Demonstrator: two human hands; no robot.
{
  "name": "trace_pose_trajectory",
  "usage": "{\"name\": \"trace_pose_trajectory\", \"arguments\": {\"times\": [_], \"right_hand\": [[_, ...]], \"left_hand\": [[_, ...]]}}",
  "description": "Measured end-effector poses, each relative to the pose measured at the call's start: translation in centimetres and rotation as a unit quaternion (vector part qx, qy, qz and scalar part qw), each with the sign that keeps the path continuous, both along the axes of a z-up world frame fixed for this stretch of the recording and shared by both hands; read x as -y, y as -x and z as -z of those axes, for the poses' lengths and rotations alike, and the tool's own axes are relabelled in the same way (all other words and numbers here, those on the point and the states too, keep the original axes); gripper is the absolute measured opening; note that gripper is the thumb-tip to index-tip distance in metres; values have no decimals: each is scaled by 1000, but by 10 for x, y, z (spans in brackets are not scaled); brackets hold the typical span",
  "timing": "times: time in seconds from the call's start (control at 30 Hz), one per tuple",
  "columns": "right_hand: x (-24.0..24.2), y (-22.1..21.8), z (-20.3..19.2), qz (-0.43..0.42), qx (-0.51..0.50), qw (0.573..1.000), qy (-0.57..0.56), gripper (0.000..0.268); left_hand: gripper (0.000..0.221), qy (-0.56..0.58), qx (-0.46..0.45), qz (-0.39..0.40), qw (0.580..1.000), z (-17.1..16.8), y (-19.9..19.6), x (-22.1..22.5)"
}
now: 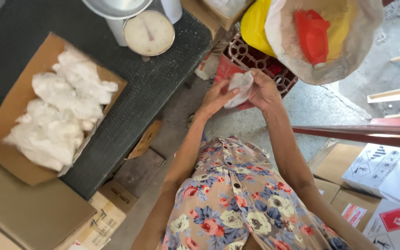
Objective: Weighing white and yellow granular materials using a scale and a red scoop, then sealing them into individual plastic bags.
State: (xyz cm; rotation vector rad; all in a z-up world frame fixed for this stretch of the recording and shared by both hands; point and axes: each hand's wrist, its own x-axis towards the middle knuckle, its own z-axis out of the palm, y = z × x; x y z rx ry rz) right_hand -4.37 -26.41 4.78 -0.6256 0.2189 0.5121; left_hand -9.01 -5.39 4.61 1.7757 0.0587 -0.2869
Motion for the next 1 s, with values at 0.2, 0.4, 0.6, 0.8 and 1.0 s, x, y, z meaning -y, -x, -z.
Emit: {"name": "trace_pose_trajectory", "arguments": {"times": [0.2,0.4,0.6,0.8,1.0], "right_hand": [[21,6,-7,-22,10,999,26,5],[20,28,20,-102,40,970,215,12],[0,42,29,-276,231,832,423,17],[-11,12,62,-225,-13,969,101,23],[-36,2,28,-168,-140,975,34,34]], "left_hand": [[26,110,43,-13,993,83,12,-13],[19,579,-145,-189,779,87,14,-42],[23,591,-137,-251,754,111,16,-43],[27,420,-116,-291,852,66,46,-58],[48,189,-139,-90,968,68,72,-75]]}}
